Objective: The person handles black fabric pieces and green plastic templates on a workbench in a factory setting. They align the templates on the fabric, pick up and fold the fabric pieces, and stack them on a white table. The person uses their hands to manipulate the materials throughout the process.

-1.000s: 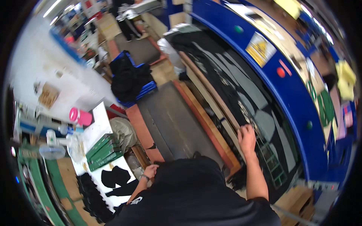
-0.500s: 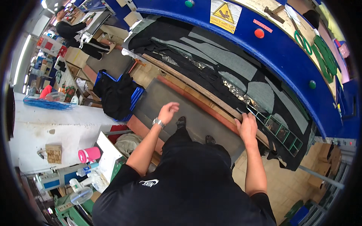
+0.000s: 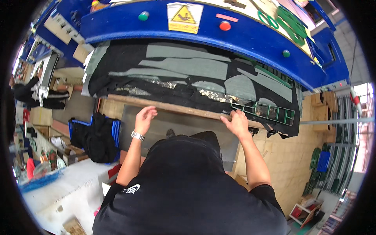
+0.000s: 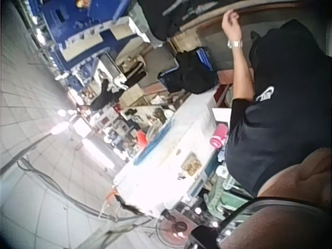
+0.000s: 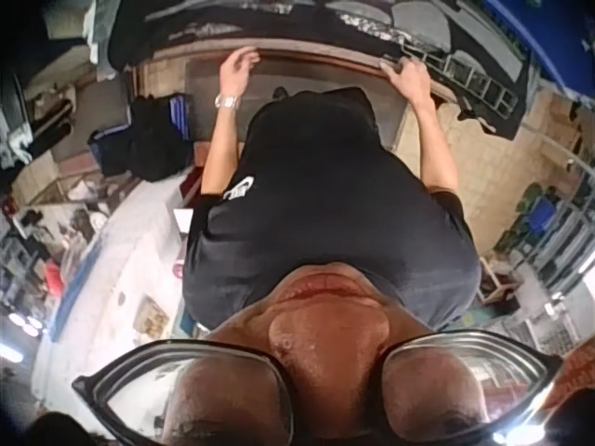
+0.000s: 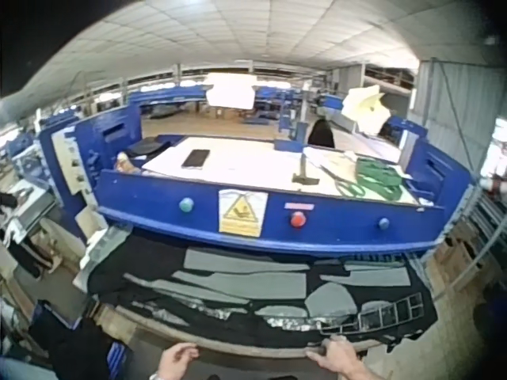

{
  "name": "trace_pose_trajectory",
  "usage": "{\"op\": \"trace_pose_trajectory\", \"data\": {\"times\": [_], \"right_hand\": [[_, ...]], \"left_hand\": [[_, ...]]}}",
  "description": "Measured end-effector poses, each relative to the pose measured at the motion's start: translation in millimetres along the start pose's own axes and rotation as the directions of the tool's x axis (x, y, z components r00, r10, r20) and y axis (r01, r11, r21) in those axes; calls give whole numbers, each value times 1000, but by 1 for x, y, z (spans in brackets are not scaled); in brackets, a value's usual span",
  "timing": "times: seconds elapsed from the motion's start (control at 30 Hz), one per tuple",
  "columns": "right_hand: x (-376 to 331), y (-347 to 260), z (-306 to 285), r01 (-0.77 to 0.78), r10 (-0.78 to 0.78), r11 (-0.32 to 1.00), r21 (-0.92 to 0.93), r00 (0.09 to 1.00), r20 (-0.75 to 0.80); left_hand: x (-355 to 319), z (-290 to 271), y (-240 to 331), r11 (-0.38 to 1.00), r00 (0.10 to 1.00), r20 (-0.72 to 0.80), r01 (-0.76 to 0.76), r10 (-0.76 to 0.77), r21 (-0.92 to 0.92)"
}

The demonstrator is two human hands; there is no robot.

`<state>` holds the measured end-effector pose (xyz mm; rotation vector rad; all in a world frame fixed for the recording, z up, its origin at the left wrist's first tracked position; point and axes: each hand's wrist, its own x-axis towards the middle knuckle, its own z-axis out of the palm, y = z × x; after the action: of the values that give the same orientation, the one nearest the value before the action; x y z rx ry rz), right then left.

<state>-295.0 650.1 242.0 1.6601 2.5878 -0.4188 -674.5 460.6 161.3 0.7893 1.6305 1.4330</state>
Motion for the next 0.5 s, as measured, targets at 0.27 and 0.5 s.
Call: {"op": "trace_pose_trajectory", "data": {"times": [0.27,0.5], "right_hand": [[22,21,-72,113,-244,924,366,909,337],[111,156,-95,191,-191,981,-17,966,-177]], "left_hand": [[-2,-14,30,883,984,-178,99,-18,458],[-34,-17,-8,905,904,-419,246,-85,347]]}}
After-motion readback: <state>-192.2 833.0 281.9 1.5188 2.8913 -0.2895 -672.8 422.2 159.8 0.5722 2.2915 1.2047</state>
